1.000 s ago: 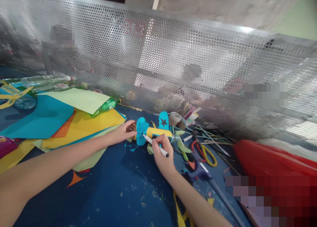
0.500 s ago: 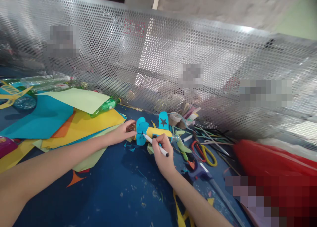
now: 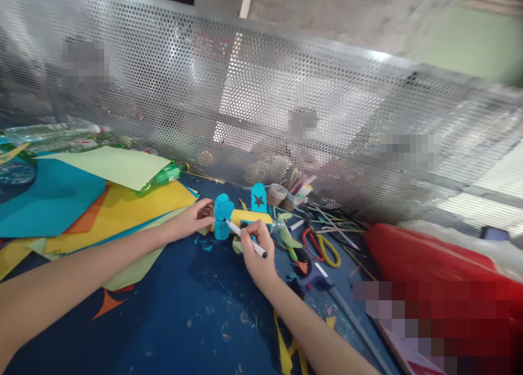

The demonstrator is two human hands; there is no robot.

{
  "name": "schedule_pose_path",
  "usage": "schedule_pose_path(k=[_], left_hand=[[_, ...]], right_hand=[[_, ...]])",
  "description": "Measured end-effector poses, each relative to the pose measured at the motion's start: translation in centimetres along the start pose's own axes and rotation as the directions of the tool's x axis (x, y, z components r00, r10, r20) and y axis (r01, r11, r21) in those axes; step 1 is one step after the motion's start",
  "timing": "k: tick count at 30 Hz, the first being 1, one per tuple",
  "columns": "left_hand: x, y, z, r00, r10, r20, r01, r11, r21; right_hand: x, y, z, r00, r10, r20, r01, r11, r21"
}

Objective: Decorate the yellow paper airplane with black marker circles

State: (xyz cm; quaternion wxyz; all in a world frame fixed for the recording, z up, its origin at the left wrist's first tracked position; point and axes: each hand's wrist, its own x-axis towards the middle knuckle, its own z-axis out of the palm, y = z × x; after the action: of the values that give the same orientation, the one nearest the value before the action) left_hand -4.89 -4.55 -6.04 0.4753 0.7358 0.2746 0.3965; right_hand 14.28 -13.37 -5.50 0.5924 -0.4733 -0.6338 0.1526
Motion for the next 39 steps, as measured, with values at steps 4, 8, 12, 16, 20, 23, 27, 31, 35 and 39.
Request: schedule_pose_path(k=[4,8,12,16,20,23,27,31,35,39], left_hand=[[0.1,-0.3,-0.1,1.000,0.007,-0.024,-0.006,1.000,0.016],[0.3,-0.8,-0.2,0.997,-0.006,-0.077,0.013,0.996,0.091],[0.3,-0.5,-0.3,0.997,-0.021,-0.077,0.032,0.988,0.152],[0.2,-0.1,-0.3,0.996,-0.011,-0.087,0.025,0.987,0.156],[0.2,-0.3,-0.3,0.995,-0.030,-0.099,0.046,0.986,0.159],[0.3,-0.5,-0.4,0.995,-0.037,-0.090,0.051,0.986,0.159],[0.4,-0.7,-0.4,0.996,-0.014,-0.087,0.026,0.991,0.133],[0.5,-0.6,-0.3,0.995,-0.024,-0.100,0.036,0.992,0.121],[0.4,-0.4,-0.3,0.994,-0.029,-0.108,0.044,0.990,0.136],[0.3,-0.4,-0.3,0.993,-0.049,-0.107,0.064,0.987,0.148]], right_hand=[[-0.1,-0.6,-0.1,0.995,-0.013,0.098,0.010,1.000,0.029],[-0.3,-1.4,-0.3,0.968,-0.106,0.229,0.112,0.994,-0.013],[-0.3,-1.8,-0.3,0.932,-0.268,0.245,0.308,0.941,-0.141],[-0.2,-1.4,0.0,0.935,-0.294,0.200,0.325,0.934,-0.147],[-0.1,-0.8,0.2,0.970,-0.198,0.140,0.220,0.961,-0.168],[-0.1,-0.7,0.2,0.973,-0.186,0.139,0.209,0.961,-0.178],[-0.1,-0.7,0.2,0.941,-0.277,0.194,0.307,0.940,-0.146],[-0.2,-0.8,0.2,0.918,-0.325,0.226,0.361,0.922,-0.142],[-0.1,-1.2,0.0,0.915,-0.327,0.238,0.366,0.920,-0.142],[-0.1,-1.6,-0.2,0.922,-0.307,0.237,0.346,0.926,-0.148]])
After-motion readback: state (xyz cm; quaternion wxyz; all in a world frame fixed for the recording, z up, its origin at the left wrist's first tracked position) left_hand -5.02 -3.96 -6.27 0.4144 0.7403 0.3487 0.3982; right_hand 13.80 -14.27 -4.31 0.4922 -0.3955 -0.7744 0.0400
